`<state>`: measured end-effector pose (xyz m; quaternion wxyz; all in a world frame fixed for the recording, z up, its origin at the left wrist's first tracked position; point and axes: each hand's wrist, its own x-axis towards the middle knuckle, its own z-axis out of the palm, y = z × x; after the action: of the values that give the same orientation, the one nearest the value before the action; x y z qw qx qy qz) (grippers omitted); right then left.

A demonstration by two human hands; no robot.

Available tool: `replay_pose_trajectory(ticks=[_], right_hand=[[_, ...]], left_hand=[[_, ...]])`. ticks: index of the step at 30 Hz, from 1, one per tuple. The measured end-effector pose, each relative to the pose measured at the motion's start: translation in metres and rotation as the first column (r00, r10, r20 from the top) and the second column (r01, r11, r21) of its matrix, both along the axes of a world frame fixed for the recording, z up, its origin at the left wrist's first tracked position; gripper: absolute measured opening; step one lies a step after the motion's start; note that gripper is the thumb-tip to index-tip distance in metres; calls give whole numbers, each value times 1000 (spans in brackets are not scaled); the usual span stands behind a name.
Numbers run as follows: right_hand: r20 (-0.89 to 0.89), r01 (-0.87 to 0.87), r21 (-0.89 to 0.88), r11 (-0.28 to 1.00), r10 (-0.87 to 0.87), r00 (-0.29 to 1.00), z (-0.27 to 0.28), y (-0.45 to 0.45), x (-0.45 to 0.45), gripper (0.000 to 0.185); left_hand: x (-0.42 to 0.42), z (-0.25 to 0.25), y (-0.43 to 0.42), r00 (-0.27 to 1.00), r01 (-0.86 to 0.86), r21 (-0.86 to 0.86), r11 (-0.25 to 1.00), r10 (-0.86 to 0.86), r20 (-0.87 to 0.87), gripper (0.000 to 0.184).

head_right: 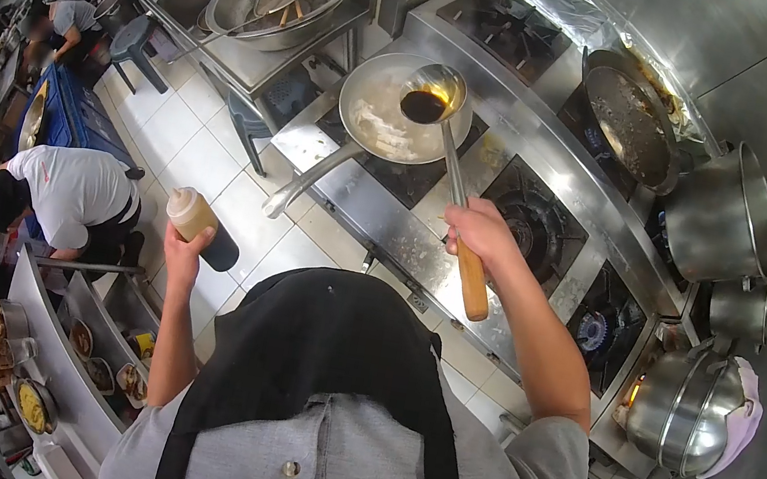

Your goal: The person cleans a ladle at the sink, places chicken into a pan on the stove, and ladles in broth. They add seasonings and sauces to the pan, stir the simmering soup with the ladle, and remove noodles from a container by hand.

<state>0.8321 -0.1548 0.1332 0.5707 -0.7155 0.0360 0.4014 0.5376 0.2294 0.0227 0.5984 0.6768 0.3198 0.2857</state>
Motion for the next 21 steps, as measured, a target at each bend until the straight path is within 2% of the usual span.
replay_pose_trajectory(ticks=[7, 13, 15, 21], right_hand=[[7, -14, -10, 1000, 15, 1000, 4, 1, -3, 16], [96, -56, -57, 997, 61, 993, 3, 1, -5, 19], [178, -106, -142, 984, 131, 975, 10, 4, -8, 19], [190, -112, -112, 987, 132, 973, 15, 4, -6, 19]], left_hand=[[6, -3, 3, 1000, 13, 12, 1000, -13, -19, 54], [10, -7, 4, 1000, 19, 3, 1000, -19, -3, 54], [10, -8, 4, 1000, 19, -7, 1000, -19, 8, 54], [12, -5, 2, 1000, 21, -11, 1000, -21, 13, 55]])
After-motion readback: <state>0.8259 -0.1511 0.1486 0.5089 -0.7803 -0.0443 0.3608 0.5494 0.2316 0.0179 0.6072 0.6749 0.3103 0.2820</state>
